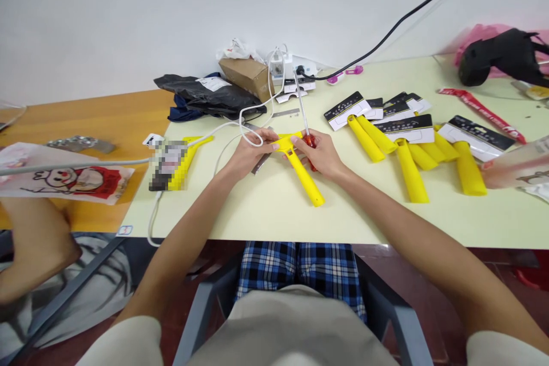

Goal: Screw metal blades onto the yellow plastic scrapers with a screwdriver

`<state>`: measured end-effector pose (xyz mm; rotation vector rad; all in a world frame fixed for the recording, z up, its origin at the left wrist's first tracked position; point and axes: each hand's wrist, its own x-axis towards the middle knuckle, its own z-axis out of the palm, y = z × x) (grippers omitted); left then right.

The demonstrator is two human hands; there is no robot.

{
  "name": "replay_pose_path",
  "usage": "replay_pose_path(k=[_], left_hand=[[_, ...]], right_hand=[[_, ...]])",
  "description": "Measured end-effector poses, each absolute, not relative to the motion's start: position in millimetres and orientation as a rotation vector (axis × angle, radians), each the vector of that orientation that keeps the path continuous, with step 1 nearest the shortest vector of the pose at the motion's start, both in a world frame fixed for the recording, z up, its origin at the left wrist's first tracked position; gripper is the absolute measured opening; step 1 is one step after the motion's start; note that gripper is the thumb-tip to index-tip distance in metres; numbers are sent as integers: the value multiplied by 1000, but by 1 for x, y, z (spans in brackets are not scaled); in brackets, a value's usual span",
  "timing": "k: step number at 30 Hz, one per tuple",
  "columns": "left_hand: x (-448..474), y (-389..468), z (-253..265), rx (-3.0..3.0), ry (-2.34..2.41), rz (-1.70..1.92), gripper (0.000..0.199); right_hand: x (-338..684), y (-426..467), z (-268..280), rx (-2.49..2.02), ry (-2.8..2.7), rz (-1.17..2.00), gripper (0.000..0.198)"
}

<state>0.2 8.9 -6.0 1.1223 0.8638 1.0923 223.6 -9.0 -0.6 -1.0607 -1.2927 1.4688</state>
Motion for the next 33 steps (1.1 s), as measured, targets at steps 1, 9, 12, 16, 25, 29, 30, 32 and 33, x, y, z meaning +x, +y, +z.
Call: replay_pose_path(k=[1, 9, 12, 16, 25, 29, 30, 32, 33], left_hand=[[0, 9, -6, 1109, 857, 1089, 39], [-3, 7, -5, 1003, 825, 996, 40], [-1, 7, -5, 1021, 853, 1066, 39], [1, 9, -6, 1052, 897, 1124, 36], [0, 4, -1, 1428, 1059, 1179, 29], [2, 6, 2, 1455, 1086, 1190, 34], [2, 4, 4, 1489, 1113, 1204, 36], [-2, -9, 10, 1584, 1208, 1232, 36], [-5, -21, 15, 1642, 1267, 1234, 36]], right_hand=[[224, -10, 0, -1074, -1295, 1470, 59], [226, -11, 3, -1066, -1339, 1477, 59], [225, -10, 2, -1003, -1295, 1486, 60], [223, -9, 2, -978, -1201, 1486, 62], [223, -8, 2, -986, -1141, 1532, 62], [224, -7, 1, -964, -1143, 1538, 59], [225, -6, 1, -963, -1125, 1524, 58], [228, -2, 1, -976, -1077, 1472, 57], [230, 1, 1, -989, -1049, 1440, 57]])
